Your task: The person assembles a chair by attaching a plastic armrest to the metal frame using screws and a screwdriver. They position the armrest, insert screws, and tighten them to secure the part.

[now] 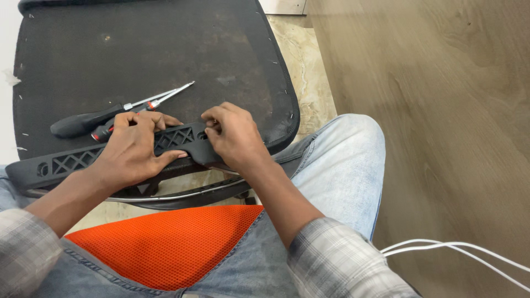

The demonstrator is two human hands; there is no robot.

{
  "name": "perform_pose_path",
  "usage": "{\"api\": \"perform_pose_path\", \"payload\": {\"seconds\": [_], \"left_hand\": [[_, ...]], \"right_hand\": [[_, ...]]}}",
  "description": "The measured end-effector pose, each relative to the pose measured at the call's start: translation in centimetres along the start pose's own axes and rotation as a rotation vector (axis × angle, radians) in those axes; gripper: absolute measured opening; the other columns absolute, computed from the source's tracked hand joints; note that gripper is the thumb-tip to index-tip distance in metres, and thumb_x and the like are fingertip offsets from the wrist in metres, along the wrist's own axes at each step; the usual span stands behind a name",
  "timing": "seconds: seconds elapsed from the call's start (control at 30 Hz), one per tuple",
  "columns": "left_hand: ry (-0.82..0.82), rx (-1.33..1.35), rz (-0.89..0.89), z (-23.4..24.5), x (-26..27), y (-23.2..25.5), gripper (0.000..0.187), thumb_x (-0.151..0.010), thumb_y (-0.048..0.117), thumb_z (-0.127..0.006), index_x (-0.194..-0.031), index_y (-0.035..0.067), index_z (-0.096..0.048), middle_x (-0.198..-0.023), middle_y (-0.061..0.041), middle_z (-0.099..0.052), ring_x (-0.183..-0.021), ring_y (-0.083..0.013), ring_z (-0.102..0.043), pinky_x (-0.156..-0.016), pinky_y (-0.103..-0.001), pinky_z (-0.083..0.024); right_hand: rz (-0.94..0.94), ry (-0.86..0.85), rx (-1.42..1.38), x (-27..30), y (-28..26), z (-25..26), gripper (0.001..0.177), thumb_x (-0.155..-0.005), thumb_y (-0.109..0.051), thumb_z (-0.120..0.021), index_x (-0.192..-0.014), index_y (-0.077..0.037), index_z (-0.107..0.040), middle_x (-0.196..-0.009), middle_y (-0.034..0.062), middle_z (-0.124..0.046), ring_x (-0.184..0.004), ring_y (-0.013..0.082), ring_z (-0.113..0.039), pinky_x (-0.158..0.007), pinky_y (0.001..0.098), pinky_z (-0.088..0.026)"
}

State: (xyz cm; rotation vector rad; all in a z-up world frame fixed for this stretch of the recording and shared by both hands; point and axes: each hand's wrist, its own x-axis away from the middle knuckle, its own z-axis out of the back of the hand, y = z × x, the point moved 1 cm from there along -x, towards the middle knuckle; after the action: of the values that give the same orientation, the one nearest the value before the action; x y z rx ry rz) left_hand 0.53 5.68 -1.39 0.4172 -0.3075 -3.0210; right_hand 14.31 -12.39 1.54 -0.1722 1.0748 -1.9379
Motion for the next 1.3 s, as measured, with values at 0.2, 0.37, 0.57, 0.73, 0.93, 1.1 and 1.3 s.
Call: {"api": "perform_pose_path", "payload": {"seconds": [0.2, 0.37, 0.57, 0.73, 0.93, 1.1, 1.3], "left_hand": [[-0.026, -0.008, 0.051, 0.1, 0.1, 0.1, 0.07, -0.078, 0.05, -0.078, -0.113, -0.003, -0.049, -0.12, -0.011, -0.07, -0.11, -0.0265, -0.059, -0.106, -0.047, -0.029], [0.027, 0.005, 0.027, 0.0, 0.3, 0.2, 0.07, -0.079, 0.047, -0.077, -0.116, -0.004, -0.047, -0.122, -0.012, -0.07, -0.109, -0.0283, -0.061, -0.107, -0.048, -0.028], [-0.053, 0.037, 0.101, 0.0, 0.1, 0.4, 0.065, -0.083, 0.049, -0.075, -0.111, -0.002, -0.047, -0.123, -0.01, -0.071, -0.112, -0.0267, -0.062, -0.11, -0.049, -0.026], [-0.06, 0.041, 0.111, 0.1, 0.1, 0.6, 0.065, -0.082, 0.05, -0.076, -0.111, 0.0, -0.048, -0.125, -0.008, -0.071, -0.112, -0.0274, -0.06, -0.109, -0.047, -0.027], [-0.019, 0.055, 0.093, 0.1, 0.2, 0.7, 0.068, -0.08, 0.047, -0.077, -0.116, -0.002, -0.047, -0.123, -0.009, -0.072, -0.115, -0.0284, -0.06, -0.108, -0.048, -0.026], [-0.085, 0.013, 0.184, 0.5, 0.1, 1.8, 0.071, -0.082, 0.047, -0.078, -0.123, 0.0, -0.046, -0.111, -0.012, -0.072, -0.113, -0.027, -0.064, -0.114, -0.048, -0.024], [-0.054, 0.053, 0.206, 1.6, 0.2, 4.2, 0.057, -0.084, 0.037, -0.077, -0.124, 0.009, -0.047, -0.108, -0.008, -0.073, -0.108, -0.0259, -0.066, -0.112, -0.052, -0.024]], "right_hand": [[0.12, -0.127, 0.394, -0.2, -2.3, -2.1, 0.019, -0.08, 0.004, -0.069, -0.098, -0.002, -0.069, -0.111, 0.0115, -0.063, -0.106, 0.0314, -0.064, -0.09, 0.0431, -0.055], [0.017, -0.237, 0.372, -0.8, -3.3, -1.9, 0.023, -0.08, 0.004, -0.068, -0.102, -0.004, -0.072, -0.11, 0.0112, -0.066, -0.107, 0.031, -0.065, -0.09, 0.0424, -0.055], [-0.035, 0.021, 0.072, -0.6, -1.6, 0.3, 0.017, -0.088, -0.002, -0.068, -0.103, -0.003, -0.076, -0.103, 0.0123, -0.075, -0.094, 0.027, -0.073, -0.086, 0.0379, -0.057], [-0.321, -0.031, -0.257, -0.4, 0.6, -0.4, 0.022, -0.091, -0.009, -0.069, -0.112, -0.003, -0.074, -0.095, 0.0116, -0.08, -0.084, 0.0173, -0.075, -0.082, 0.0335, -0.058], [-0.406, -0.032, -0.288, -1.0, 0.9, -0.2, 0.035, -0.095, -0.012, -0.059, -0.129, -0.007, -0.065, -0.098, 0.0143, -0.081, -0.084, 0.0208, -0.078, -0.079, 0.0345, -0.063], [-0.193, -0.085, 0.103, -2.9, -1.5, -0.1, 0.043, -0.092, -0.02, -0.069, -0.132, -0.01, -0.06, -0.114, 0.0162, -0.071, -0.108, 0.0352, -0.067, -0.091, 0.0469, -0.052], [-0.065, -0.145, 0.171, -0.7, -1.6, -0.2, 0.03, -0.083, -0.014, -0.076, -0.112, -0.013, -0.076, -0.112, 0.0136, -0.067, -0.108, 0.0355, -0.063, -0.094, 0.046, -0.05]]}}
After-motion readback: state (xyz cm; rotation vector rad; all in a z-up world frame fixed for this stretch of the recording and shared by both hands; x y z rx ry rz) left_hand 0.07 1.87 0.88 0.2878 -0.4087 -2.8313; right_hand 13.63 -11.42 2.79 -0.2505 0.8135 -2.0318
